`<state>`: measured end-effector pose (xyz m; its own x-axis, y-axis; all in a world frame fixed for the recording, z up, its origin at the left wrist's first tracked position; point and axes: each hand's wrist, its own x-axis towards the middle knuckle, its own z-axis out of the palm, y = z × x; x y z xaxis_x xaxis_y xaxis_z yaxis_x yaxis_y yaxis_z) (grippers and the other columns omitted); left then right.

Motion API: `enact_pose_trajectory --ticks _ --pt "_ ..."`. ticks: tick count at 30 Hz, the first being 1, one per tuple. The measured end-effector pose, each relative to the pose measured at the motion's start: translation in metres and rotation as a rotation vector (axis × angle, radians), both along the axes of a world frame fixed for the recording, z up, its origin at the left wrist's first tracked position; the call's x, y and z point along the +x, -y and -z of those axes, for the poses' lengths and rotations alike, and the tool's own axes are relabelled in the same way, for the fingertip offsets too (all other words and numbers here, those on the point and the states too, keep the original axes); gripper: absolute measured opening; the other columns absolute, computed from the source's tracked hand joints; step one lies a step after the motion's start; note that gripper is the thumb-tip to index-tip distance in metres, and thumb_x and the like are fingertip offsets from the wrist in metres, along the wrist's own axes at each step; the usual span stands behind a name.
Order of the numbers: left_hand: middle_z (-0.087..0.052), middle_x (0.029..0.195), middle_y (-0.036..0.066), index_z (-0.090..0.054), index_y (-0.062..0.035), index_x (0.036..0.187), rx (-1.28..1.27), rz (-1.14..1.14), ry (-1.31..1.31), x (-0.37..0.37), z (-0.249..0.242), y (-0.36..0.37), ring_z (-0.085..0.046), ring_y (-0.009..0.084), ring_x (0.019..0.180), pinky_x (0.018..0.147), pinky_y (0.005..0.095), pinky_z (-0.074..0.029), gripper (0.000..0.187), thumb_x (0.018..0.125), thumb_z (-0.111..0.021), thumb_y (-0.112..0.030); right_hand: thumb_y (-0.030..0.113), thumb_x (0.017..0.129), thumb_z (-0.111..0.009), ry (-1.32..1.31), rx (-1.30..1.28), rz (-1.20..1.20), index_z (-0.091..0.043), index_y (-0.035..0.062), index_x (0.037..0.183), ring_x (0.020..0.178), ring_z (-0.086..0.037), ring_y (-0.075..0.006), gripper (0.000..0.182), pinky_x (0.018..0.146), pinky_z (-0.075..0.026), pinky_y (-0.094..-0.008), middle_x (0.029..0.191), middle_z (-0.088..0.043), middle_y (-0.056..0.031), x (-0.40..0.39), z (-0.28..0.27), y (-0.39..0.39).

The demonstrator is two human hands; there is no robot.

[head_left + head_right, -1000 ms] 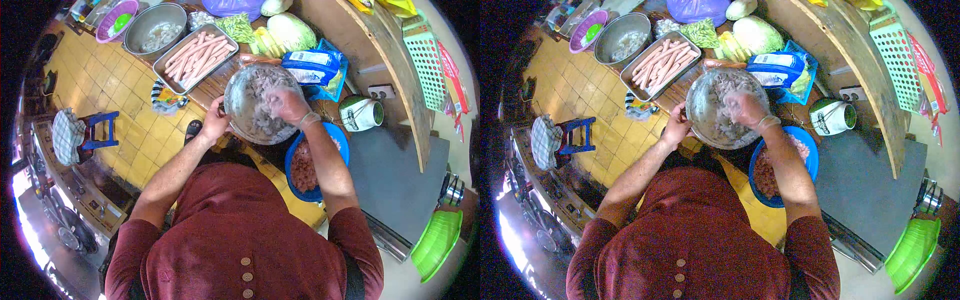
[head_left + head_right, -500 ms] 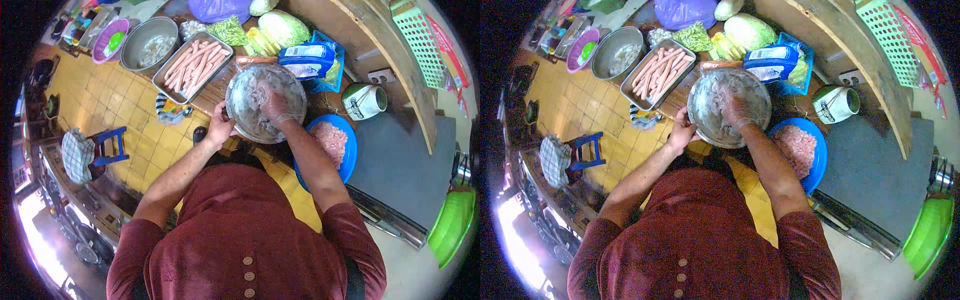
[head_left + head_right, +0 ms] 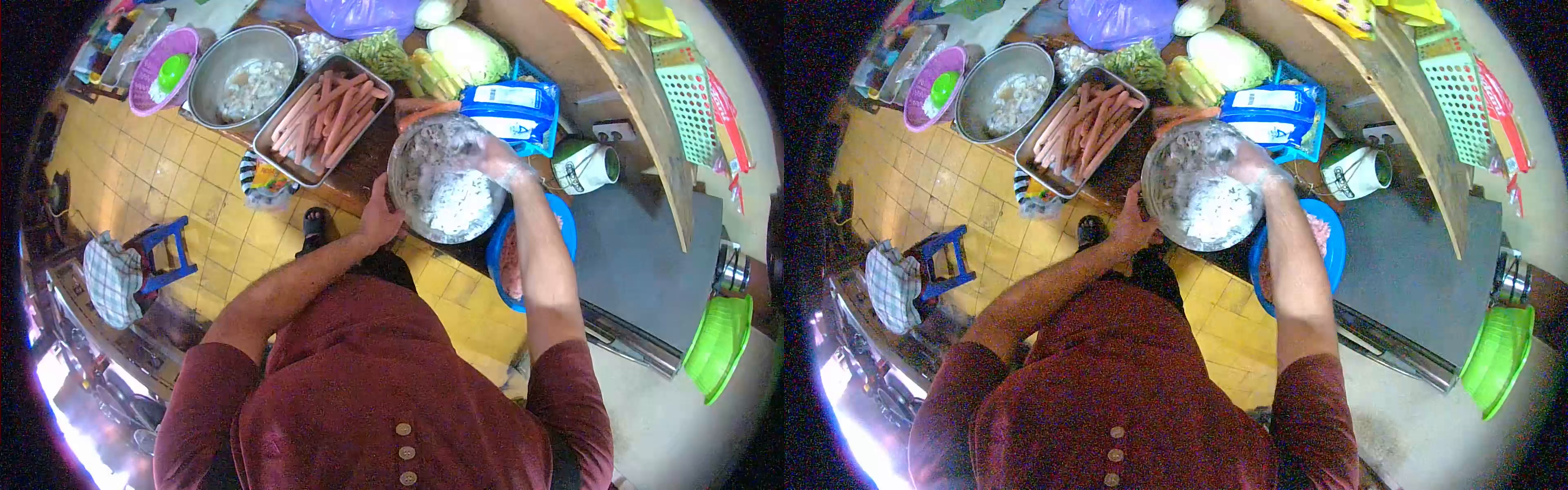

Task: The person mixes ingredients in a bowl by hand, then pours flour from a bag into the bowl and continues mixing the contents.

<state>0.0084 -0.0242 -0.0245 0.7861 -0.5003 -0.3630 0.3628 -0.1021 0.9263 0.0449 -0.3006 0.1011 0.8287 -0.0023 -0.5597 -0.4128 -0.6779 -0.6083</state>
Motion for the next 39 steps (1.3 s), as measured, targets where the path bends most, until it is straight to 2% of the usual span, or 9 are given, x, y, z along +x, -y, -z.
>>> enact_pose_trajectory --ticks 4,6,9,14,18,21,29,34,39 --pt "-0.056 0.127 0.014 -0.021 -0.0133 0.147 -0.036 0.003 0.014 0.005 -0.025 0.004 -0.065 0.0259 0.094 0.054 0.0312 -0.058 0.079 0.084 -0.068 -0.005 0.018 0.078 -0.08 0.19 0.292 0.178 -0.062 0.0016 0.116 0.103 -0.064 -0.0248 0.044 0.093 -0.05 -0.0353 0.112 -0.068 -0.0121 0.035 0.073 -0.032" --pt "-0.054 0.128 0.013 -0.02 -0.0137 0.148 0.025 -0.018 -0.051 0.009 -0.063 0.003 -0.065 0.0248 0.094 0.054 0.032 -0.06 0.081 0.084 -0.069 -0.006 0.028 0.071 -0.084 0.16 -0.257 0.007 -0.062 0.0002 0.114 0.105 -0.064 -0.0282 0.055 0.095 -0.049 -0.0382 0.111 -0.068 -0.0148 0.032 0.047 -0.064" --pt "-0.054 0.129 0.012 -0.019 -0.0153 0.148 -0.167 -0.09 -0.068 0.001 -0.034 0.008 -0.066 0.0249 0.091 0.054 0.0325 -0.06 0.081 0.084 -0.068 -0.003 0.035 0.065 -0.084 0.239 -0.29 -0.146 -0.063 0.0018 0.114 0.106 -0.064 -0.0319 0.063 0.097 -0.048 -0.0403 0.112 -0.068 -0.0172 0.012 0.125 -0.044" --pt "-0.053 0.13 0.011 -0.02 -0.0148 0.147 -0.128 -0.063 -0.329 0.001 -0.049 0.008 -0.066 0.0257 0.092 0.056 0.0335 -0.061 0.078 0.085 -0.065 0.001 0.027 0.075 -0.073 0.045 -0.185 -0.057 -0.065 0.0061 0.113 0.109 -0.061 -0.0352 0.044 0.096 -0.047 -0.0408 0.113 -0.067 -0.0182 -0.008 -0.026 -0.084" --pt "-0.053 0.13 0.011 -0.021 -0.017 0.146 -0.181 -0.089 -0.345 0.0 -0.043 0.009 -0.066 0.0259 0.092 0.058 0.0349 -0.063 0.076 0.085 -0.062 0.004 0.011 0.08 -0.067 0.557 -0.118 0.075 -0.066 0.0056 0.112 0.106 -0.063 -0.0317 0.033 0.096 -0.047 -0.0386 0.117 -0.067 -0.0168 -0.051 -0.011 -0.047" --pt "-0.052 0.131 0.011 -0.022 -0.0183 0.146 -0.121 -0.05 -0.304 0.003 -0.059 0.007 -0.066 0.0275 0.096 0.059 0.0358 -0.063 0.074 0.086 -0.057 0.006 0.006 0.078 -0.067 0.375 0.022 0.175 -0.063 0.0045 0.118 0.109 -0.062 -0.0309 0.04 0.099 -0.046 -0.0384 0.119 -0.066 -0.016 -0.071 -0.055 -0.044" --pt "-0.05 0.134 0.012 -0.017 -0.0208 0.148 -0.228 0.004 -0.248 -0.001 -0.046 0.003 -0.063 0.0279 0.104 0.064 0.0374 -0.064 0.079 0.086 -0.055 0.008 0.031 0.067 -0.083 0.604 -0.536 -0.074 -0.046 0.0128 0.142 0.136 -0.037 -0.0403 0.086 0.116 -0.027 -0.0453 0.146 -0.04 -0.0253 -0.083 0.044 -0.071" --pt "-0.046 0.137 0.013 -0.015 -0.0182 0.15 -0.007 0.135 -0.29 0.012 -0.086 0.001 -0.056 0.0283 0.117 0.082 0.0413 -0.059 0.079 0.086 -0.054 0.009 0.037 0.076 -0.075 0.335 -0.008 0.245 -0.046 0.0128 0.141 0.132 -0.044 -0.0393 0.075 0.112 -0.031 -0.0483 0.138 -0.05 -0.0243 -0.051 0.036 -0.072" --pt "-0.05 0.125 0.02 -0.033 -0.0027 0.144 0.455 0.072 0.76 0.036 -0.074 -0.001 -0.056 0.0324 0.106 0.096 0.0374 -0.046 0.068 0.083 -0.063 -0.002 0.039 0.087 -0.06 0.591 -0.391 0.107 -0.051 0.0099 0.136 0.13 -0.044 -0.0418 0.058 0.112 -0.03 -0.0506 0.137 -0.05 -0.0272 -0.08 0.011 -0.062"
